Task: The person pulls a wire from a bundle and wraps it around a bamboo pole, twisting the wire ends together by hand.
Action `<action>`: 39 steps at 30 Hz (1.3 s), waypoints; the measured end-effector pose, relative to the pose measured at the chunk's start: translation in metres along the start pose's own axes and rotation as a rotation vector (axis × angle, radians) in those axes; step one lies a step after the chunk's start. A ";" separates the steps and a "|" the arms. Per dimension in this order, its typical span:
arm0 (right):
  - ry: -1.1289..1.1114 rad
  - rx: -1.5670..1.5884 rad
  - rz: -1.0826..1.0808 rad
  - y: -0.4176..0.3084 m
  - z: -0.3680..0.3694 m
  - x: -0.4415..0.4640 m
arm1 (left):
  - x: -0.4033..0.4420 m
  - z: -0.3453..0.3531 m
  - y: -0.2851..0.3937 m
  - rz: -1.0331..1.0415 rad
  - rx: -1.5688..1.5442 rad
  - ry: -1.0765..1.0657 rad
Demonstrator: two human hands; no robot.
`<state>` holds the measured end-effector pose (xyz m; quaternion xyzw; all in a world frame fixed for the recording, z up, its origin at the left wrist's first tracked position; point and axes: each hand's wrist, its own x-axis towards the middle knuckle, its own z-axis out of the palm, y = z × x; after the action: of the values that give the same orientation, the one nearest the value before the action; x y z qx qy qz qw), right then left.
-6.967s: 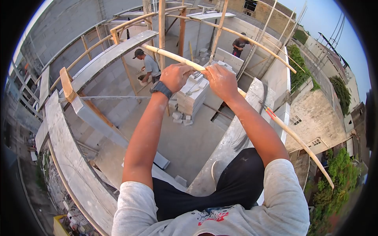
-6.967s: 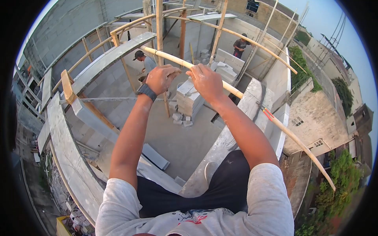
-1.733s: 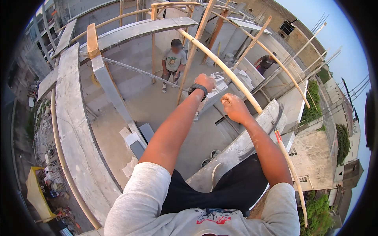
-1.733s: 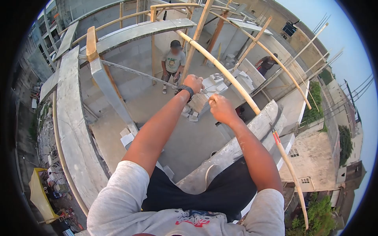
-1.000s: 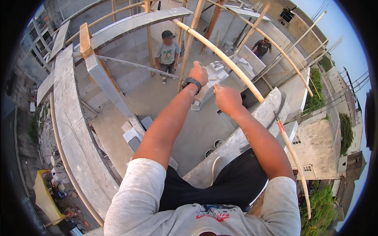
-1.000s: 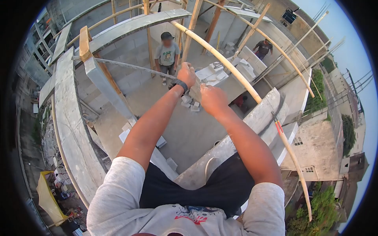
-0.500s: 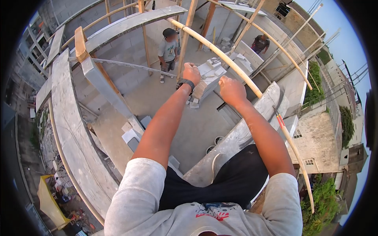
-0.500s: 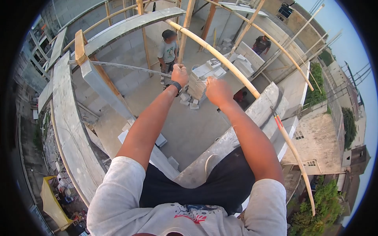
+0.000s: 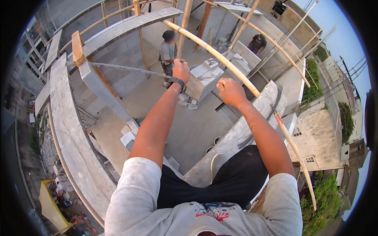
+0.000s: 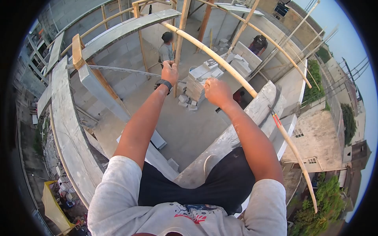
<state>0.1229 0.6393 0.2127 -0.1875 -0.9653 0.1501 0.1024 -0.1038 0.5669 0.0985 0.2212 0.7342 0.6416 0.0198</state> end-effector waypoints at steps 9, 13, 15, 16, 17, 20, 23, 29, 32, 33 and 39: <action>-0.675 0.703 0.191 -0.032 -0.034 -0.003 | 0.006 -0.027 0.018 0.062 0.127 0.002; -0.234 1.122 0.229 -0.026 -0.041 -0.008 | 0.022 -0.038 0.018 0.147 0.043 0.041; -0.223 0.745 0.125 -0.009 -0.038 -0.002 | 0.018 -0.043 0.027 0.058 -0.003 0.029; -0.064 0.327 0.066 -0.008 -0.032 -0.004 | 0.014 -0.045 0.034 -0.026 -0.051 0.012; 0.096 -0.089 0.005 -0.007 -0.027 -0.005 | 0.012 -0.045 0.035 -0.026 -0.049 0.022; -0.112 -0.221 0.014 -0.023 -0.016 -0.008 | 0.012 -0.043 0.038 0.067 0.132 0.149; -0.321 -0.254 -0.142 -0.037 -0.022 -0.009 | 0.013 -0.052 0.043 0.080 0.208 0.176; -0.374 1.212 0.120 -0.034 -0.041 -0.010 | 0.034 -0.073 0.020 0.050 0.028 0.175; 0.020 0.222 0.052 -0.017 -0.039 -0.003 | 0.030 -0.077 0.027 0.080 0.134 0.200; 0.025 0.221 0.054 -0.013 -0.031 -0.006 | 0.027 -0.076 0.032 0.085 0.131 0.198; -0.533 0.182 -0.023 -0.038 -0.046 -0.012 | 0.009 -0.075 0.063 0.029 0.308 0.187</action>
<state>0.1326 0.6128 0.2664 -0.1203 -0.9429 0.2788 -0.1371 -0.1167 0.5055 0.1734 0.1713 0.8192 0.5395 -0.0919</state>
